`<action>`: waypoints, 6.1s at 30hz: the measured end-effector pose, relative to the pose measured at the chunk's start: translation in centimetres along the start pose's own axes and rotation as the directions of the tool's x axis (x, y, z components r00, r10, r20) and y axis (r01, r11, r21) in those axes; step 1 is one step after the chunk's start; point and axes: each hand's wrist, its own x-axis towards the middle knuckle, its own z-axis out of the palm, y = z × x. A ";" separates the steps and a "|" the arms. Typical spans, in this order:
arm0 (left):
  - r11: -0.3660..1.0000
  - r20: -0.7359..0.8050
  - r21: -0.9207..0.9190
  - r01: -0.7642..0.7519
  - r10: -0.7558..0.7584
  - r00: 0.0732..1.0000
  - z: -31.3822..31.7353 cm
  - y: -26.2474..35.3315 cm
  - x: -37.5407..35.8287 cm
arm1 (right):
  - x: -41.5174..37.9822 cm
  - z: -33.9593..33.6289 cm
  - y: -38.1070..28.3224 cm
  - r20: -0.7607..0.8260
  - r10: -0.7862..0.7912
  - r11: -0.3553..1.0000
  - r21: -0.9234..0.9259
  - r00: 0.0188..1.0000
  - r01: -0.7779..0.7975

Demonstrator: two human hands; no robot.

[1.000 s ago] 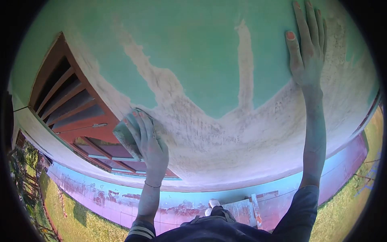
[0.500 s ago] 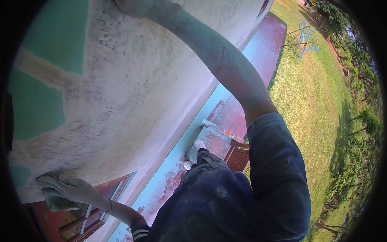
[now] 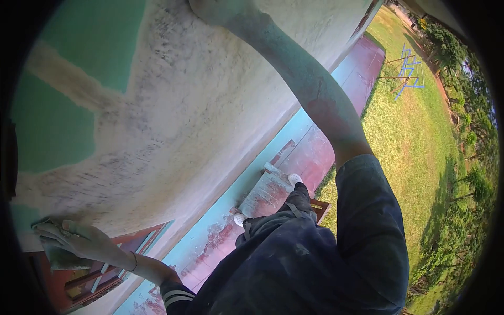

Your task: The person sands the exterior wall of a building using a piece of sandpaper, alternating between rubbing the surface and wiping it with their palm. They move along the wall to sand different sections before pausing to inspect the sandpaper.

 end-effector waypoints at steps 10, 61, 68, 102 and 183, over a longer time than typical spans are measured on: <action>0.964 0.120 -0.045 0.264 -0.257 0.959 2.2 2.4 -5.7 | 0.8 -1.0 -1.5 0.023 0.024 0.999 0.031 0.999 -0.025; 0.925 0.130 0.232 0.301 -0.336 0.933 0.7 8.1 -1.2 | 0.0 -1.3 -1.5 -0.040 0.089 0.994 0.064 0.995 -0.086; 0.941 -0.046 -0.036 0.336 -0.338 0.940 -1.0 6.6 4.6 | 0.0 -1.2 -1.5 -0.043 0.084 0.994 0.071 0.996 -0.081; 0.950 0.012 -0.135 0.282 -0.283 0.959 -0.9 8.9 4.5 | -0.3 -1.5 -1.9 -0.050 0.092 0.993 0.085 0.994 -0.088; 0.984 0.114 0.072 0.161 -0.168 0.979 -0.3 8.2 0.8 | -0.9 -1.6 -1.8 -0.049 0.184 0.977 0.122 0.982 -0.177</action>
